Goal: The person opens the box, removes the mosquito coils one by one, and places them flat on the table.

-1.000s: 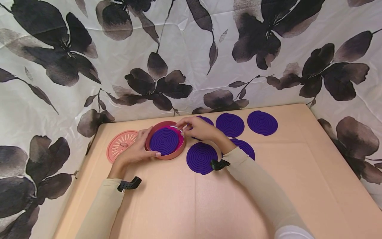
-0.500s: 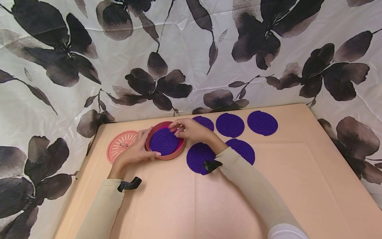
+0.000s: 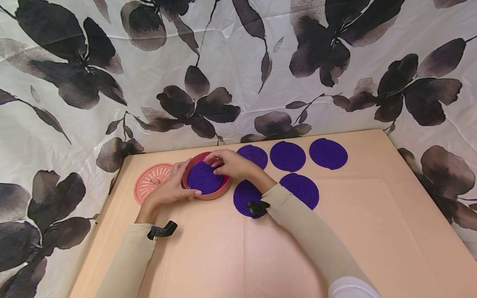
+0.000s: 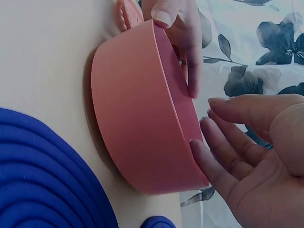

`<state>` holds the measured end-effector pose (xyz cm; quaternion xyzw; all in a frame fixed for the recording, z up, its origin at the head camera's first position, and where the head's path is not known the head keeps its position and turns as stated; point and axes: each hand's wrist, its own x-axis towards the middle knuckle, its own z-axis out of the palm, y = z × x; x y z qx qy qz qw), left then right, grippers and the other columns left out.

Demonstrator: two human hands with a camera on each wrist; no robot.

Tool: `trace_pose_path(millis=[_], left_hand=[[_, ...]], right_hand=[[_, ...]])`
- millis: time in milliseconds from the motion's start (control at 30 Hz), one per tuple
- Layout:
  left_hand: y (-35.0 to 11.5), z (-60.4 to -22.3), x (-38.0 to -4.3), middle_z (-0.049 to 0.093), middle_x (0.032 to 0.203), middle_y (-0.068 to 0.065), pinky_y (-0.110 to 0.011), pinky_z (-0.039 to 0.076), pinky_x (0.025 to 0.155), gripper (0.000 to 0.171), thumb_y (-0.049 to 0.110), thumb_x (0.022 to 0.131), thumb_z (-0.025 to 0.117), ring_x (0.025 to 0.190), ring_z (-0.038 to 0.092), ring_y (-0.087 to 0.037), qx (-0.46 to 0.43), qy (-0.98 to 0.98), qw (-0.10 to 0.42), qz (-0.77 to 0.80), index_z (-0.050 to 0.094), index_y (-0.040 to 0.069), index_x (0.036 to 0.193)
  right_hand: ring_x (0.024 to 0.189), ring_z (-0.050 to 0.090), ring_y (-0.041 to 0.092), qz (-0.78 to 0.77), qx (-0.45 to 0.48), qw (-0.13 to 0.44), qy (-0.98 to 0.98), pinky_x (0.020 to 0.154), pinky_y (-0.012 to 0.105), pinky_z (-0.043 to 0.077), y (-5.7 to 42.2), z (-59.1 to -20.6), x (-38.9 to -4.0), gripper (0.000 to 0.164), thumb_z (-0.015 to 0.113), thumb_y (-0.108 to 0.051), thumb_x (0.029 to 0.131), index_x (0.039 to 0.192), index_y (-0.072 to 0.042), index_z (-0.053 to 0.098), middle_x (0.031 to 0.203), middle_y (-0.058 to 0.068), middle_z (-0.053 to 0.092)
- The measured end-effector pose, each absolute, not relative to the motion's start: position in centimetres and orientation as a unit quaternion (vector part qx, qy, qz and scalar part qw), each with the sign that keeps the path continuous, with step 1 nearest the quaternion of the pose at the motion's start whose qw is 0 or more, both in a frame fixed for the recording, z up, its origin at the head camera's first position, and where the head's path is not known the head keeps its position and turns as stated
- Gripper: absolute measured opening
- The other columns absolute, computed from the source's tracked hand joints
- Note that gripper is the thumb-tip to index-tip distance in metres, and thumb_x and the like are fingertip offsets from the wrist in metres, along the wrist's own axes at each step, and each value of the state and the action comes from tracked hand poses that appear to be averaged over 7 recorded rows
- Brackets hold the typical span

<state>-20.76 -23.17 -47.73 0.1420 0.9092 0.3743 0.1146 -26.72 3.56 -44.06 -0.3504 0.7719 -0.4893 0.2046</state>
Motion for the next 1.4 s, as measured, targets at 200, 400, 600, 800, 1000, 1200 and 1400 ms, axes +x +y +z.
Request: trace_pose_path(millis=[200, 400, 600, 800, 1000, 1200, 1400], left_hand=[[-23.2, -47.7, -21.0, 0.019, 0.156, -0.015, -0.06, 0.029, 0.117, 0.125, 0.055, 0.073, 0.087, 0.144, 0.027, -0.034, 0.146, 0.91, 0.114, 0.37, 0.009, 0.021, 0.165], [-23.2, -47.6, -21.2, 0.02, 0.155, -0.015, -0.058, 0.031, 0.117, 0.124, 0.053, 0.074, 0.087, 0.141, 0.029, -0.034, 0.147, 0.908, 0.118, 0.374, 0.009, 0.02, 0.165], [-23.3, -47.5, -21.4, 0.022, 0.153, -0.015, -0.057, 0.033, 0.116, 0.123, 0.053, 0.075, 0.087, 0.139, 0.032, -0.033, 0.148, 0.908, 0.119, 0.373, 0.009, 0.02, 0.165], [-23.3, -47.4, -21.6, 0.021, 0.154, -0.015, -0.057, 0.033, 0.116, 0.122, 0.052, 0.075, 0.086, 0.14, 0.032, -0.034, 0.154, 0.907, 0.118, 0.373, 0.009, 0.019, 0.164], [-23.4, -47.4, -21.8, 0.02, 0.155, -0.015, -0.058, 0.032, 0.116, 0.123, 0.051, 0.076, 0.087, 0.141, 0.031, -0.034, 0.154, 0.907, 0.12, 0.373, 0.009, 0.018, 0.164], [-23.5, -47.4, -22.0, 0.02, 0.155, -0.015, -0.059, 0.031, 0.117, 0.123, 0.05, 0.075, 0.087, 0.142, 0.029, -0.034, 0.153, 0.905, 0.122, 0.378, 0.009, 0.017, 0.164], [-23.5, -47.3, -22.1, 0.021, 0.153, -0.016, -0.059, 0.031, 0.116, 0.123, 0.051, 0.075, 0.087, 0.14, 0.031, -0.035, 0.148, 0.906, 0.127, 0.376, 0.009, 0.019, 0.165]], right_hand=[[0.128, 0.058, 0.034, -0.481, -0.346, 0.189, 0.783, 0.107, 0.044, 0.048, 2.6, -44.3, -26.8, 0.045, 0.072, 0.0, 0.092, 0.135, 0.003, 0.06, 0.137, 0.02, 0.061], [0.13, 0.057, 0.028, -0.472, -0.329, 0.177, 0.799, 0.11, 0.042, 0.045, 1.8, -44.5, -26.8, 0.047, 0.075, -0.011, 0.093, 0.137, -0.002, 0.059, 0.138, 0.015, 0.06], [0.132, 0.055, 0.027, -0.471, -0.306, 0.175, 0.809, 0.107, 0.038, 0.048, 1.1, -45.0, -26.7, 0.055, 0.076, -0.017, 0.092, 0.141, -0.005, 0.055, 0.143, 0.011, 0.054], [0.133, 0.053, 0.026, -0.444, -0.306, 0.17, 0.825, 0.11, 0.037, 0.045, 0.4, -45.4, -26.5, 0.056, 0.076, -0.019, 0.093, 0.143, -0.007, 0.055, 0.144, 0.011, 0.052], [0.136, 0.05, 0.026, -0.436, -0.3, 0.157, 0.834, 0.114, 0.041, 0.041, 0.2, -45.4, -26.5, 0.053, 0.076, -0.018, 0.093, 0.141, -0.007, 0.057, 0.145, 0.012, 0.052], [0.137, 0.048, 0.027, -0.432, -0.289, 0.155, 0.84, 0.115, 0.042, 0.039, 0.4, -45.4, -26.7, 0.052, 0.075, -0.017, 0.093, 0.141, -0.009, 0.058, 0.147, 0.012, 0.05], [0.138, 0.049, 0.03, -0.456, -0.271, 0.168, 0.831, 0.113, 0.042, 0.042, 0.5, -45.3, -26.9, 0.051, 0.074, -0.014, 0.093, 0.141, -0.008, 0.057, 0.148, 0.012, 0.05]])
